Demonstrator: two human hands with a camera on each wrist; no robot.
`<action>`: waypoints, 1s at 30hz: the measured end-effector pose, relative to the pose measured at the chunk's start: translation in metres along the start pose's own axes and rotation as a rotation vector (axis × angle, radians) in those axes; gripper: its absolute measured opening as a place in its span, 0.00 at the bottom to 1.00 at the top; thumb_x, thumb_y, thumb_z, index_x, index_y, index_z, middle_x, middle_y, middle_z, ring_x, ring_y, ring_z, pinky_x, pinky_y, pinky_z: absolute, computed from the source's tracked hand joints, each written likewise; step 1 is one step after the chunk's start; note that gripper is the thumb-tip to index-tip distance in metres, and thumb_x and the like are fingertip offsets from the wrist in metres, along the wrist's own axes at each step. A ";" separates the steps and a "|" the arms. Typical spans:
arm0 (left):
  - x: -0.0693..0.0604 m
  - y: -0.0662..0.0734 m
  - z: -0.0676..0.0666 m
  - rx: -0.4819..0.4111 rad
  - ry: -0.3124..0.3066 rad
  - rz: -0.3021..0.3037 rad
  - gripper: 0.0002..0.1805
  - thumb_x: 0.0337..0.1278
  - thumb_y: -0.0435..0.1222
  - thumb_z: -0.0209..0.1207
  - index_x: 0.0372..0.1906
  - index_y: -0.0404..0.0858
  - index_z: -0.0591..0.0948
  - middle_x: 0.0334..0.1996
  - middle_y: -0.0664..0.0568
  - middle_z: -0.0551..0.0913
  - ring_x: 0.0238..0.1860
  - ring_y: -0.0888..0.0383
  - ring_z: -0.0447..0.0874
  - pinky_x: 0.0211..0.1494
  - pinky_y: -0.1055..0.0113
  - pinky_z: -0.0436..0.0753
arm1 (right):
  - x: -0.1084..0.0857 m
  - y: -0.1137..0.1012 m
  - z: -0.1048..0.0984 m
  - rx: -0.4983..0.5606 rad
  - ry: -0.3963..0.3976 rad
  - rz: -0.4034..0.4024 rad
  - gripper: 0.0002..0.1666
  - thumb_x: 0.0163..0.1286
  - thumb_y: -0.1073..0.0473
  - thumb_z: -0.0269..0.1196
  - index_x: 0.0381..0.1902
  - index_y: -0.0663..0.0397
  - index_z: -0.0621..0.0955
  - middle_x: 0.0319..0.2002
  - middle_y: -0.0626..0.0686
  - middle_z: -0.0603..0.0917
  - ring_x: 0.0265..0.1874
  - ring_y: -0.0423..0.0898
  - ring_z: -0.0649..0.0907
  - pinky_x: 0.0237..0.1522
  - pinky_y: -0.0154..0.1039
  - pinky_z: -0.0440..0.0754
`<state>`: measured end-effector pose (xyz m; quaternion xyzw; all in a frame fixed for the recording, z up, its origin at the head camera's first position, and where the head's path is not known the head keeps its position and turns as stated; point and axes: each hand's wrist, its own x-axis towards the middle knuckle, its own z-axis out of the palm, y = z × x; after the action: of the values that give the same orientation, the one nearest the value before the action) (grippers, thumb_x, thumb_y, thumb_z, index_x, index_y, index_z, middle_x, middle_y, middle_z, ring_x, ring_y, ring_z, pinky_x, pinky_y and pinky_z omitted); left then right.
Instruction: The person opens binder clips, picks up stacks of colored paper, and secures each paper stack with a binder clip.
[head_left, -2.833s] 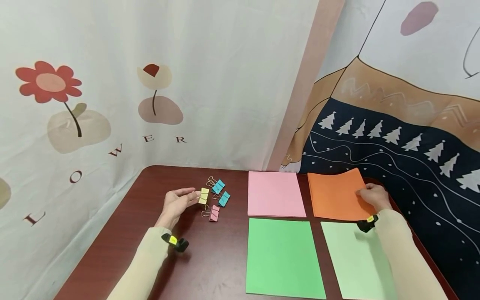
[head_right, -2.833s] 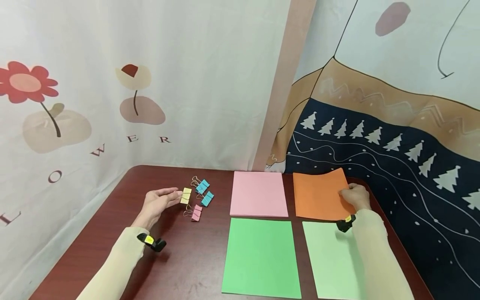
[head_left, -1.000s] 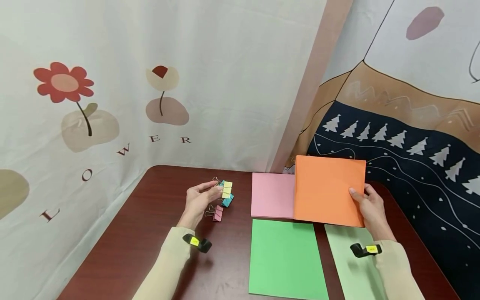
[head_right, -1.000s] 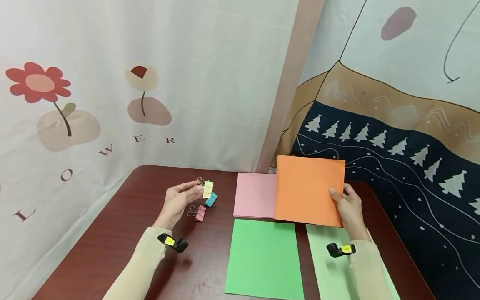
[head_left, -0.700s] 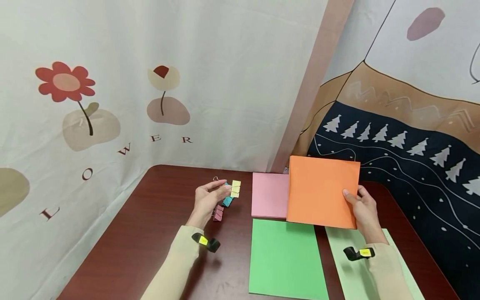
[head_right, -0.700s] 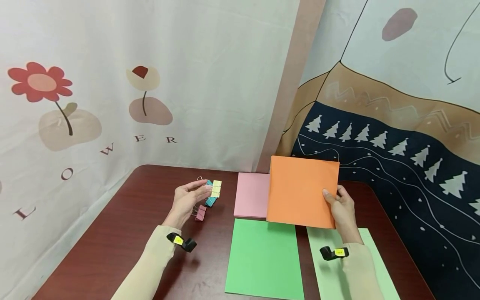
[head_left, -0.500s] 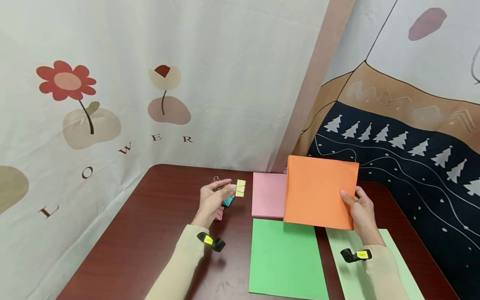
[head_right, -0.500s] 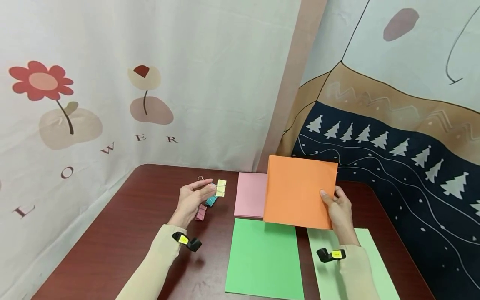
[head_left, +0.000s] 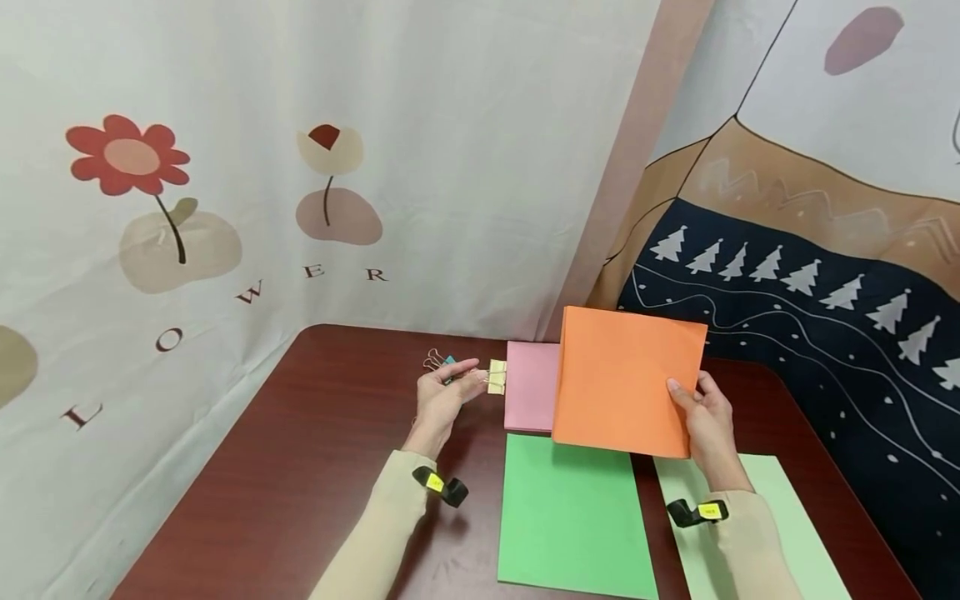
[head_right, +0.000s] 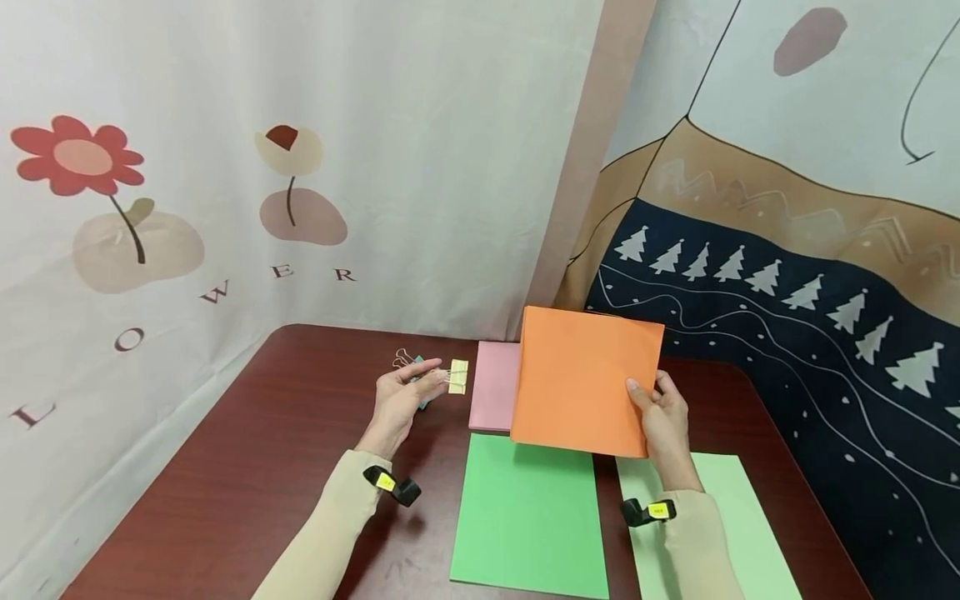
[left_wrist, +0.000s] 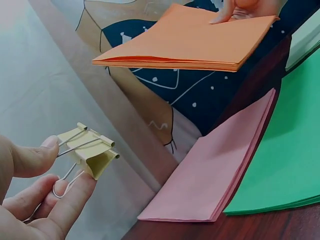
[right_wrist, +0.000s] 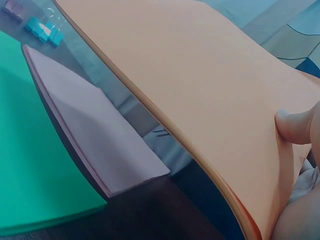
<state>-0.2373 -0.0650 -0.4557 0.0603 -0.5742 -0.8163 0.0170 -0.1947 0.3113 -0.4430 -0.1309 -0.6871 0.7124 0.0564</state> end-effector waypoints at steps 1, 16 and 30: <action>0.000 -0.001 0.001 -0.007 -0.002 0.001 0.18 0.56 0.24 0.70 0.53 0.27 0.86 0.34 0.46 0.90 0.33 0.58 0.92 0.48 0.60 0.91 | 0.000 0.000 0.001 0.001 -0.002 -0.005 0.19 0.75 0.45 0.62 0.59 0.36 0.72 0.34 0.35 0.88 0.33 0.36 0.88 0.34 0.34 0.88; -0.006 -0.005 0.013 -0.023 -0.004 -0.005 0.16 0.57 0.23 0.69 0.51 0.28 0.87 0.33 0.46 0.91 0.33 0.58 0.92 0.46 0.61 0.91 | -0.005 0.008 0.021 0.000 -0.015 -0.036 0.18 0.75 0.46 0.63 0.57 0.40 0.73 0.33 0.36 0.88 0.32 0.36 0.88 0.33 0.35 0.88; -0.012 -0.004 0.017 -0.035 0.002 -0.010 0.15 0.57 0.21 0.67 0.51 0.27 0.87 0.32 0.46 0.91 0.34 0.57 0.92 0.47 0.60 0.91 | -0.006 0.015 0.032 -0.025 -0.024 -0.028 0.16 0.75 0.47 0.62 0.57 0.39 0.74 0.32 0.36 0.88 0.31 0.38 0.88 0.33 0.37 0.89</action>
<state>-0.2272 -0.0468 -0.4527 0.0634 -0.5597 -0.8261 0.0144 -0.1956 0.2782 -0.4564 -0.1135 -0.6985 0.7043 0.0564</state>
